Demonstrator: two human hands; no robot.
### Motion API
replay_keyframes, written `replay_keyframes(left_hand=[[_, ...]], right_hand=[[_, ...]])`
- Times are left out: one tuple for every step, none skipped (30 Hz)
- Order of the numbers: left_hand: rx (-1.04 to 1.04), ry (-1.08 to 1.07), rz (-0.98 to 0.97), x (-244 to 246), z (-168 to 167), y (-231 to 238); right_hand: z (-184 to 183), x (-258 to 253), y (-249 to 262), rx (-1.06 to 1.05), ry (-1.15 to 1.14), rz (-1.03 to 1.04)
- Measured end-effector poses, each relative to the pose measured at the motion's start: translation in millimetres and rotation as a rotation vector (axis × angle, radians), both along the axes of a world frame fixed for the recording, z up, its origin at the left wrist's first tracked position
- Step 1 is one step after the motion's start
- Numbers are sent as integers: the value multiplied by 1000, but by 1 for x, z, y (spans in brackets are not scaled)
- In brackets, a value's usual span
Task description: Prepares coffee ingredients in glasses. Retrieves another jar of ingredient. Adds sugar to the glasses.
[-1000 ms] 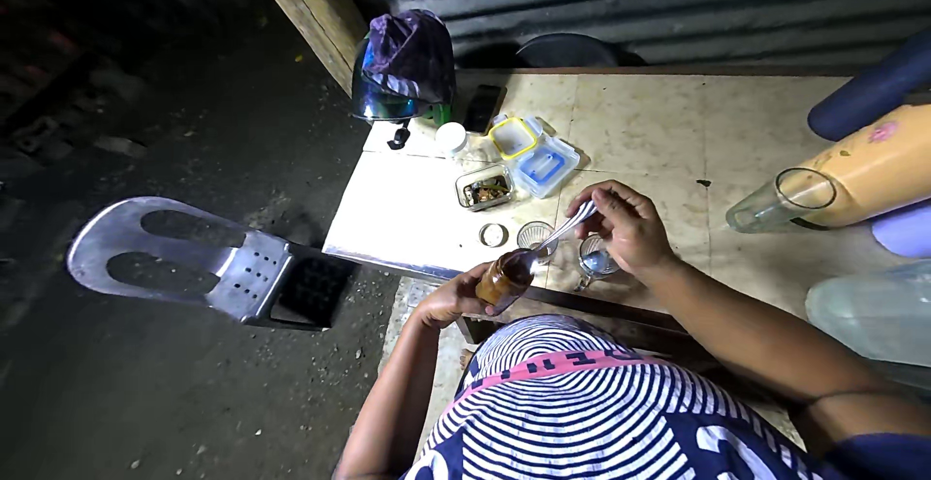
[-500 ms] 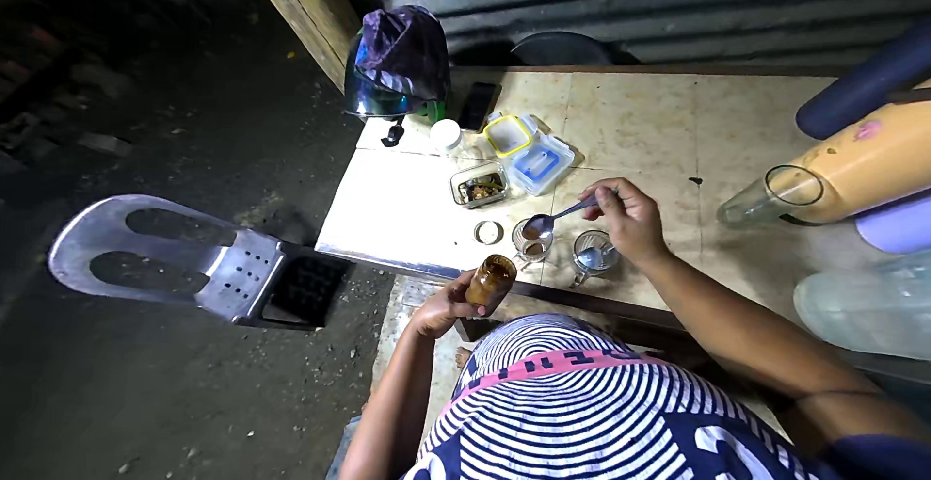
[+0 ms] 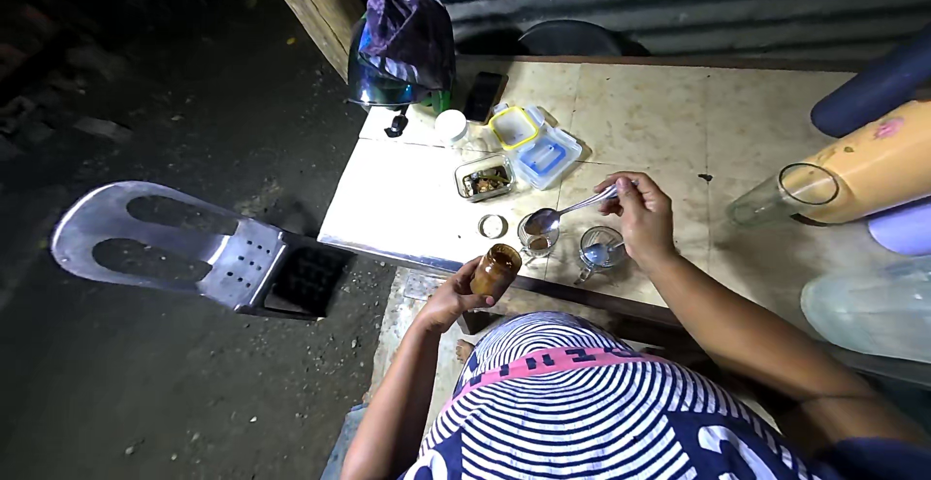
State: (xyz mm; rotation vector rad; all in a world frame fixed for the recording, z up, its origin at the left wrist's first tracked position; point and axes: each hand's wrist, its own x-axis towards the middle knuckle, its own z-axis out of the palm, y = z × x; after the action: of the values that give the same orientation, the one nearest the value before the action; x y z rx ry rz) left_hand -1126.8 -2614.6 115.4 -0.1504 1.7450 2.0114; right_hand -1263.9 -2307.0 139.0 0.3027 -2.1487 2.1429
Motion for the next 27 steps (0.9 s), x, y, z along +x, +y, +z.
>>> replay_keyframes(left_hand=[[0,-9,-2,-2,0,0],[-4,-14,-3,-3,1,1],[-1,-15,-12,-5,3,3],[11,-13,-27,-8,5,4],[32,-13,-43,-10,7,5],[55,-11,-62,-12,9,6],[85,-4,-82,-15,10,6],[118,9,-105,-17,11,6],[158,31,-136,-18,11,5],[210,64,-173,-20,10,4],[262,95,-211,-20,11,4],[299,117,-241,-21,12,4],[336,135,-270,-22,13,4],[372,144,-299,-23,14,3],[399,144,-323,-24,13,3],[416,129,-326,-24,12,2],[434,107,-317,-24,12,3],[451,90,-305,-23,12,4],[464,81,-291,-22,14,7],[481,79,-288,-21,15,9],[496,78,-290,-21,15,11],[508,73,-289,-20,15,12],[508,61,-274,-20,14,12],[494,51,-256,-19,13,12],[468,40,-235,-19,12,12],[439,31,-213,-19,10,11],[404,27,-192,-20,9,10]], right_hand=[[6,0,0,-70,-59,-13],[13,1,-1,-127,-96,-13],[18,3,-3,-162,-114,-3],[24,7,-5,-176,-111,15],[29,11,-7,-169,-89,41],[33,16,-9,-139,-45,78],[37,22,-11,-95,21,127],[42,29,-13,-37,112,187],[46,35,-15,20,241,251],[49,41,-16,60,393,319],[54,45,-18,85,551,399],[59,48,-19,118,702,479],[64,50,-20,140,824,543],[68,51,-21,153,900,590],[69,51,-21,152,926,619],[69,51,-21,145,907,635],[66,50,-22,122,845,642],[62,51,-23,82,750,637],[58,52,-24,33,641,617],[54,55,-26,-13,535,579],[51,57,-28,-55,437,534],[47,59,-29,-81,343,482],[44,61,-30,-98,248,430],[42,63,-31,-118,140,381],[40,63,-31,-142,27,337],[38,62,-32,-169,-79,297],[37,61,-32,-196,-165,257]])
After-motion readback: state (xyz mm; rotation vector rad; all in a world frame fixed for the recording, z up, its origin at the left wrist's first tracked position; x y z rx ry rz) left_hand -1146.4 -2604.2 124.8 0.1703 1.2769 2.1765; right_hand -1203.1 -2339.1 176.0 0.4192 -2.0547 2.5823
